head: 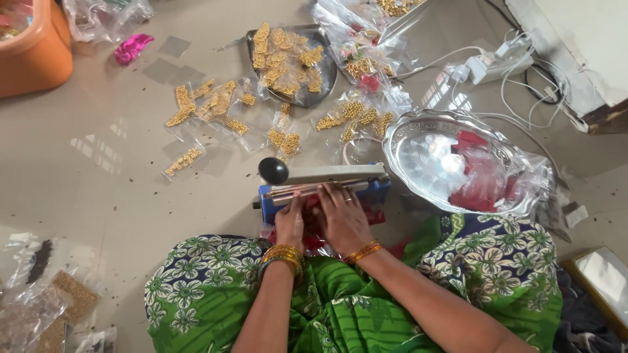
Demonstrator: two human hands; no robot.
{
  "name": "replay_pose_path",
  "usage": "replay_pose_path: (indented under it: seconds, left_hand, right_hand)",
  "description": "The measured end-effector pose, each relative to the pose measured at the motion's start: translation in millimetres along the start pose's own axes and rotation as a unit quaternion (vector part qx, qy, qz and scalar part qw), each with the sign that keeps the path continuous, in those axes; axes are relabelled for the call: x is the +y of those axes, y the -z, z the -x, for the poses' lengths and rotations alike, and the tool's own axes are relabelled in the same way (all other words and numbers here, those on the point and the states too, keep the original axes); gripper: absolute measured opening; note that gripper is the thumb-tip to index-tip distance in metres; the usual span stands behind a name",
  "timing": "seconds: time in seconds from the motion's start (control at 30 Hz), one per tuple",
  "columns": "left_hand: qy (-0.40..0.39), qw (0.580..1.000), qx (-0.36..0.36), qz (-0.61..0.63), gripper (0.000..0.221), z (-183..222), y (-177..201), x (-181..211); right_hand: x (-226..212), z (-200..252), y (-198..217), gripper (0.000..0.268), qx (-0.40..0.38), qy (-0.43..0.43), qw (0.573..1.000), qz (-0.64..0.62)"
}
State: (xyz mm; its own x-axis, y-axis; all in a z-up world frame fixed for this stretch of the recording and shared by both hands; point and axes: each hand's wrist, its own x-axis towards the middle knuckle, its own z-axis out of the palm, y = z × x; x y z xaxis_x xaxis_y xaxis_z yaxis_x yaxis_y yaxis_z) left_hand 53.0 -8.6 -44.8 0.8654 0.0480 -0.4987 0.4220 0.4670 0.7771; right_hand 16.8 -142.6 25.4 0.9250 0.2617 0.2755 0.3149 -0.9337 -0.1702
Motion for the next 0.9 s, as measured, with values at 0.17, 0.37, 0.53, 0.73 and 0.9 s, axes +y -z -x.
replay_pose_path:
  seconds: [0.17, 0.37, 0.53, 0.73, 0.9]
  left_hand:
    - [0.038, 0.999, 0.039, -0.001, 0.079, -9, 12, -7]
    - [0.018, 0.999, -0.028, 0.019, 0.067, 2, 6, -5]
    - [-0.047, 0.987, -0.156, -0.004, 0.053, 32, 8, 21]
    - [-0.183, 0.789, 0.169, -0.562, 0.033, 76, 9, 45]
    - [-0.447, 0.743, 0.143, -0.478, 0.033, 19, 30, -14]
  right_hand:
    - [-17, -7, -10, 0.055, -0.004, 0.084, 0.996, -0.015]
    - [10, -4, 9, 0.034, 0.035, 0.021, 0.999, 0.005]
    - [88, 5, 17, 0.028, 0.046, -0.232, 0.972, 0.004]
    - [190, 21, -64, 0.071, -0.2, -0.378, 0.898, -0.104]
    - [249, 28, -138, 0.061, -0.168, -0.48, 0.808, -0.299]
